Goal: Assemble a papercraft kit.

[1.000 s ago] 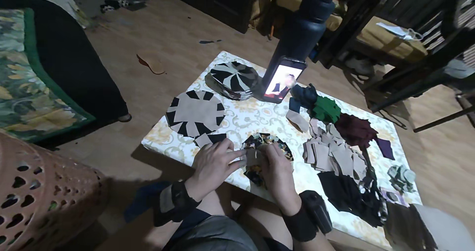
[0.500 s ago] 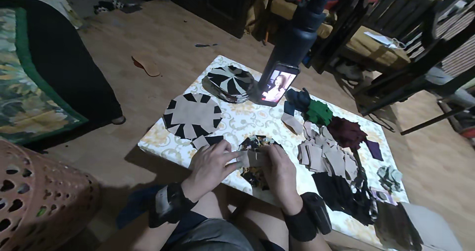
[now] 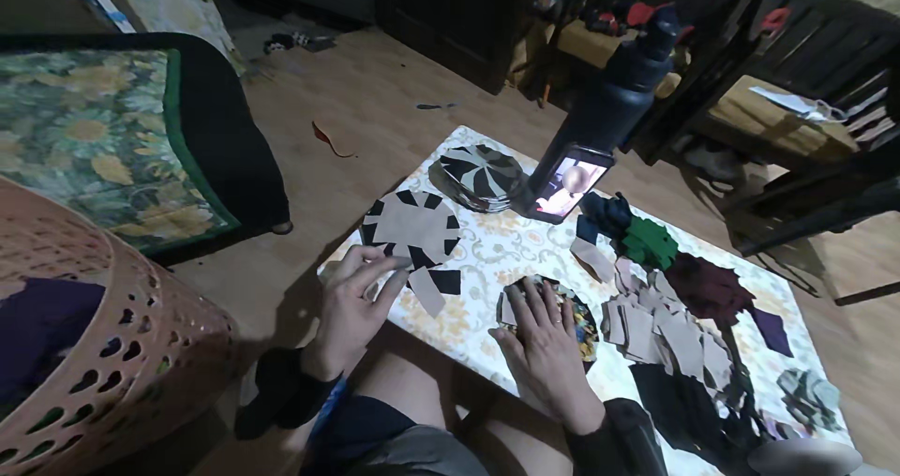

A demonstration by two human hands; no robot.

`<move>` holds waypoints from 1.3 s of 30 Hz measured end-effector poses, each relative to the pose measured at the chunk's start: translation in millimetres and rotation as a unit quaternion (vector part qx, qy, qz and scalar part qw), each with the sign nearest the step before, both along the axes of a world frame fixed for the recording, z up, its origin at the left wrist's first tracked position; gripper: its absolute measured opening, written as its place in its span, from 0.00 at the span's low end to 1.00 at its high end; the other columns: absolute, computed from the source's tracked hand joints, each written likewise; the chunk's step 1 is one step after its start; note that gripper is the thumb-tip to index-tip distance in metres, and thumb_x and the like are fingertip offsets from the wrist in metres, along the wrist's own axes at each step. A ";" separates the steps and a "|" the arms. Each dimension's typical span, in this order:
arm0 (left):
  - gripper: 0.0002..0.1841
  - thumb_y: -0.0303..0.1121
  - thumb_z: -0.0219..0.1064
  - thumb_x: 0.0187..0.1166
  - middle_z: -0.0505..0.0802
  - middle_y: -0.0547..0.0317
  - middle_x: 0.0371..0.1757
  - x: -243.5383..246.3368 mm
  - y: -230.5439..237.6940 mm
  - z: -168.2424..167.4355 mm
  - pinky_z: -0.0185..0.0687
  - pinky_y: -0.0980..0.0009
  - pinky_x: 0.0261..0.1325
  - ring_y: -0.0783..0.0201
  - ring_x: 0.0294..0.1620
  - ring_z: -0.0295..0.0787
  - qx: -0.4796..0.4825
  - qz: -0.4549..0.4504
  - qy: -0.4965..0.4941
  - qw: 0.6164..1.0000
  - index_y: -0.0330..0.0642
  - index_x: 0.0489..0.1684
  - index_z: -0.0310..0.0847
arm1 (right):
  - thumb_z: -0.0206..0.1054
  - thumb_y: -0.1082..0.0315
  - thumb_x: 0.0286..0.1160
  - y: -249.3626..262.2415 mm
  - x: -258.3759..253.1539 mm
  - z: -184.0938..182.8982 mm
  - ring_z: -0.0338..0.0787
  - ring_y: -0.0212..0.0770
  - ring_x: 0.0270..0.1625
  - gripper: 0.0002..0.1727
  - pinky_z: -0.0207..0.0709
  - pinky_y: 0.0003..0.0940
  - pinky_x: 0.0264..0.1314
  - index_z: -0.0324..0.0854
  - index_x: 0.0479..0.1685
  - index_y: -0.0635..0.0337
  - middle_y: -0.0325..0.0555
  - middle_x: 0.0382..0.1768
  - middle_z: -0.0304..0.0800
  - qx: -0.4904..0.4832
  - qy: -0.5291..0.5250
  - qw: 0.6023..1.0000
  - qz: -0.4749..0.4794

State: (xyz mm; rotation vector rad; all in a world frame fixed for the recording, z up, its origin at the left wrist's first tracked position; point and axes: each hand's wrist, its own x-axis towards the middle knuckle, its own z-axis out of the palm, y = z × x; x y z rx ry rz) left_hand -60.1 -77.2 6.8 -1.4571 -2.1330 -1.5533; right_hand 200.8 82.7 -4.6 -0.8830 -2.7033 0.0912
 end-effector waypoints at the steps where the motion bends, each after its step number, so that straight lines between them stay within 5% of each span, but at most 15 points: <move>1: 0.15 0.44 0.67 0.80 0.90 0.52 0.51 -0.1 -5.1 -2.1 0.84 0.69 0.45 0.66 0.42 0.86 -0.027 -0.001 0.023 0.999 0.46 0.49 0.96 | 0.38 0.23 0.79 0.7 0.3 2.0 0.61 0.67 0.90 0.47 0.46 0.79 0.85 0.71 0.86 0.44 0.53 0.88 0.66 0.004 -0.006 1.000 -0.007; 4: 0.17 0.50 0.63 0.82 0.91 0.49 0.54 4.8 -14.8 -9.5 0.84 0.52 0.48 0.55 0.44 0.89 -0.096 -0.034 0.099 0.990 0.57 0.54 0.96 | 0.42 0.28 0.83 -7.2 -13.0 10.6 0.68 0.69 0.86 0.44 0.50 0.80 0.82 0.76 0.82 0.50 0.57 0.84 0.72 0.050 0.046 0.998 0.006; 10: 0.22 0.57 0.60 0.82 0.91 0.43 0.55 26.1 -14.0 -14.4 0.82 0.44 0.50 0.43 0.50 0.89 -0.160 -0.070 0.152 0.973 0.57 0.60 0.93 | 0.54 0.49 0.88 -39.9 -73.5 18.5 0.73 0.60 0.84 0.29 0.60 0.69 0.84 0.78 0.78 0.59 0.53 0.78 0.80 -0.050 0.095 0.985 0.133; 17: 0.20 0.54 0.60 0.82 0.92 0.47 0.51 24.4 -23.3 -15.0 0.84 0.48 0.48 0.46 0.47 0.89 -0.155 -0.016 0.142 0.977 0.56 0.50 0.97 | 0.62 0.69 0.81 -52.7 -53.0 14.6 0.83 0.61 0.77 0.22 0.63 0.68 0.84 0.81 0.73 0.62 0.51 0.63 0.92 -0.025 0.108 0.990 0.092; 21: 0.20 0.51 0.60 0.83 0.93 0.47 0.51 27.0 -18.1 -13.5 0.83 0.47 0.53 0.46 0.49 0.90 -0.153 -0.006 0.139 0.978 0.51 0.46 0.97 | 0.67 0.71 0.76 -54.8 -27.4 15.6 0.88 0.56 0.71 0.23 0.63 0.68 0.84 0.82 0.71 0.63 0.49 0.57 0.95 -0.015 0.137 0.988 0.068; 25: 0.19 0.51 0.61 0.83 0.93 0.47 0.52 36.7 -7.0 -11.4 0.84 0.48 0.52 0.46 0.49 0.90 -0.149 -0.024 0.138 0.979 0.51 0.50 0.96 | 0.72 0.71 0.71 -57.1 -24.4 17.3 0.93 0.51 0.62 0.23 0.66 0.66 0.83 0.83 0.68 0.61 0.46 0.52 0.96 -0.015 0.150 0.986 0.069; 29: 0.17 0.47 0.65 0.81 0.91 0.49 0.51 46.2 -4.1 -6.3 0.85 0.57 0.45 0.56 0.42 0.89 -0.070 -0.023 0.090 0.993 0.50 0.56 0.94 | 0.66 0.74 0.76 -56.1 -28.7 12.4 0.95 0.47 0.49 0.13 0.74 0.59 0.75 0.88 0.56 0.57 0.43 0.39 0.95 0.013 0.164 0.983 0.075; 33: 0.14 0.40 0.68 0.81 0.92 0.56 0.46 46.7 -7.4 -2.4 0.82 0.83 0.44 0.77 0.42 0.86 0.028 -0.072 -0.046 0.996 0.40 0.52 0.92 | 0.67 0.73 0.75 -52.5 -26.6 15.8 0.94 0.43 0.45 0.12 0.75 0.57 0.70 0.88 0.53 0.60 0.43 0.38 0.95 -0.025 0.243 0.966 0.081; 39: 0.17 0.40 0.72 0.78 0.92 0.54 0.55 56.8 -7.2 -3.3 0.87 0.75 0.60 0.70 0.56 0.90 -0.032 -0.139 -0.146 0.979 0.39 0.57 0.89 | 0.70 0.71 0.75 -52.4 -21.2 18.4 0.93 0.38 0.48 0.16 0.80 0.48 0.67 0.80 0.59 0.69 0.44 0.42 0.94 -0.139 0.346 0.924 0.082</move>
